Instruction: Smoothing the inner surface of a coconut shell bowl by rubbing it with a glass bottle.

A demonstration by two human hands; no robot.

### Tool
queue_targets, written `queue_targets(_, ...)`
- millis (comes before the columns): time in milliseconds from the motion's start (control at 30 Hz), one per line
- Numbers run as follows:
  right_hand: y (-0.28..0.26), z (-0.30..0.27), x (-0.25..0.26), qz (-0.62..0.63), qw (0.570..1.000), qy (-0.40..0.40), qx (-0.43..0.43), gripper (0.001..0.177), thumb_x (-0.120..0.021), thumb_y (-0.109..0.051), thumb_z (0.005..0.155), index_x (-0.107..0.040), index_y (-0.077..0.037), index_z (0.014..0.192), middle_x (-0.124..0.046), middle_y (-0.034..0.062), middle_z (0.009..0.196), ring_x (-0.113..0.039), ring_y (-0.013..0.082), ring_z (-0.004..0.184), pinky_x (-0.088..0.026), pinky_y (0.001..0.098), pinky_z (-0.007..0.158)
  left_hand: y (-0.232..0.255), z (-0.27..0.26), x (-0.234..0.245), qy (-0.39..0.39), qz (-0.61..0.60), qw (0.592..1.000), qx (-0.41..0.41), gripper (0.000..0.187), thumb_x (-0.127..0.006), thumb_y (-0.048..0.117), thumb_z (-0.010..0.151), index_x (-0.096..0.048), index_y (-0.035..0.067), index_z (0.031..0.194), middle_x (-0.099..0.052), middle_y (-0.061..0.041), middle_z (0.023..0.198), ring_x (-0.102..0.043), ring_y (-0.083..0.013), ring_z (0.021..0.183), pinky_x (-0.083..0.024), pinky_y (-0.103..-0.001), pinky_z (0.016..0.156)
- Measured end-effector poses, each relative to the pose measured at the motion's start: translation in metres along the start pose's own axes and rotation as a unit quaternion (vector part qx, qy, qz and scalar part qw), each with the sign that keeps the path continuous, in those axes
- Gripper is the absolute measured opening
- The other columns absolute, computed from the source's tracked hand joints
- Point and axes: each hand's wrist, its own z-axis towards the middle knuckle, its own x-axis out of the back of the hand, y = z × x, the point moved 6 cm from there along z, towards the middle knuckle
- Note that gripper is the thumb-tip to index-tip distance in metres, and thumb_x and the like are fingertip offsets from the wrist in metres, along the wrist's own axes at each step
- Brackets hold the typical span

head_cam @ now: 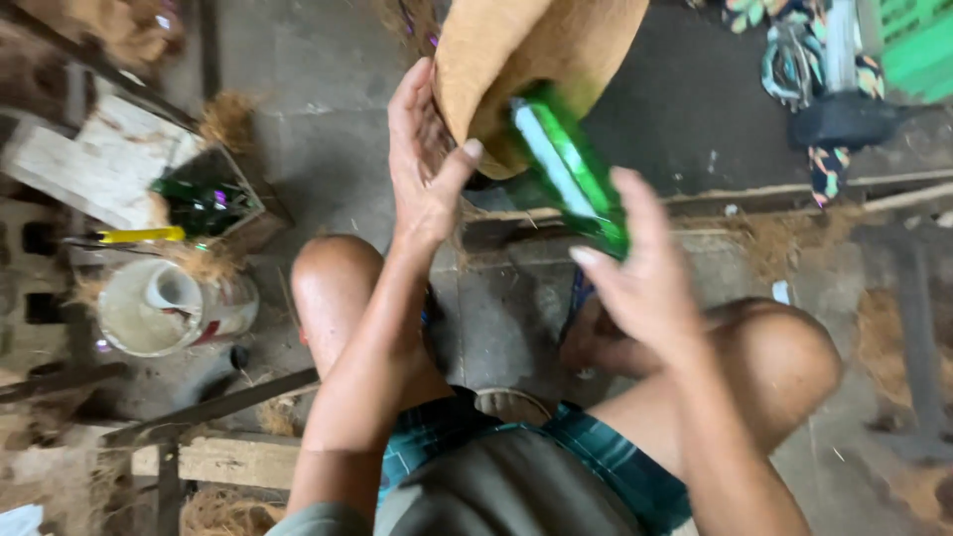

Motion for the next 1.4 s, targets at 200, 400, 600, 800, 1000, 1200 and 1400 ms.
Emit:
queue_targets(200, 0.048, -0.028, 0.061, 0.251, 0.957, 0.145, -0.032, 0.059, -0.062, -0.007, 0.085, -0.036, -0.005, 0.137, -0.046, 0.0107, 0.118, -0.044, 0.0158, 0.095, -0.035, 0.0262, 0.078, -0.033, -0.002, 0.010, 0.155, -0.215, 0.948, 0.178, 0.073, -0.065, 0.021, 0.084, -0.036, 0.014, 0.150, -0.050, -0.008, 0.146, -0.053, -0.0210, 0.124, -0.051, -0.037, 0.088)
queue_targets(400, 0.104, -0.007, 0.030, 0.459, 0.874, 0.135, -0.084, 0.038, -0.064, -0.012, 0.091, -0.048, -0.017, 0.125, -0.059, 0.0023, 0.085, -0.052, 0.0065, 0.061, -0.038, 0.0168, 0.045, -0.021, -0.028, -0.006, 0.174, -0.152, 0.928, 0.293, 0.082, -0.065, 0.037, 0.080, -0.032, 0.009, 0.150, -0.036, -0.019, 0.151, -0.042, -0.0372, 0.134, -0.050, -0.055, 0.084)
queue_targets(600, 0.109, 0.003, 0.008, 0.452, 0.880, 0.105, -0.098, 0.043, -0.060, -0.015, 0.094, -0.047, -0.011, 0.134, -0.062, 0.0059, 0.083, -0.055, 0.0071, 0.058, -0.045, 0.0191, 0.047, 0.004, -0.034, 0.007, 0.050, 0.063, 0.954, 0.289, 0.092, -0.069, 0.046, 0.086, -0.027, 0.001, 0.154, -0.030, -0.031, 0.153, -0.034, -0.0480, 0.141, -0.051, -0.057, 0.096)
queue_targets(800, 0.089, 0.010, 0.013, 0.446, 0.874, 0.137, -0.136, 0.032, -0.060, -0.013, 0.095, -0.051, -0.013, 0.126, -0.063, 0.0088, 0.080, -0.061, 0.0138, 0.065, -0.051, 0.0250, 0.058, 0.011, -0.036, 0.013, 0.029, 0.146, 0.939, 0.310, 0.086, -0.063, 0.049, 0.089, -0.030, 0.005, 0.155, -0.029, -0.027, 0.155, -0.026, -0.0465, 0.145, -0.031, -0.055, 0.116)
queue_targets(1000, 0.102, 0.053, -0.005, 0.490, 0.849, 0.130, -0.149, 0.049, -0.062, -0.015, 0.097, -0.036, -0.016, 0.139, -0.068, 0.0126, 0.096, -0.065, 0.0329, 0.119, -0.047, 0.0541, 0.104, -0.018, -0.009, 0.016, 0.070, 0.086, 0.927, 0.359, 0.078, -0.050, 0.059, 0.095, -0.038, 0.008, 0.152, -0.034, -0.025, 0.155, -0.029, -0.0403, 0.146, -0.027, -0.050, 0.119)
queue_targets(1200, 0.051, 0.088, -0.014, 0.477, 0.862, 0.139, -0.103, 0.051, -0.065, -0.011, 0.095, -0.043, -0.017, 0.142, -0.054, 0.0032, 0.092, -0.062, 0.0281, 0.110, -0.045, 0.0654, 0.106, -0.024, 0.018, 0.003, 0.002, -0.008, 0.964, 0.266, 0.064, -0.065, 0.026, 0.093, -0.043, 0.002, 0.148, -0.045, -0.032, 0.147, -0.045, -0.0442, 0.136, -0.039, -0.052, 0.112)
queue_targets(1400, 0.052, 0.123, -0.008, 0.475, 0.862, 0.174, 0.007, 0.061, -0.065, -0.004, 0.090, -0.037, -0.017, 0.143, -0.057, 0.0084, 0.128, -0.058, 0.0193, 0.103, -0.054, 0.0352, 0.082, 0.011, 0.043, -0.008, -0.087, -0.008, 0.988, 0.125, 0.081, -0.075, 0.038, 0.086, -0.031, 0.010, 0.148, -0.027, -0.017, 0.160, -0.035, -0.0339, 0.148, -0.038, -0.047, 0.121)
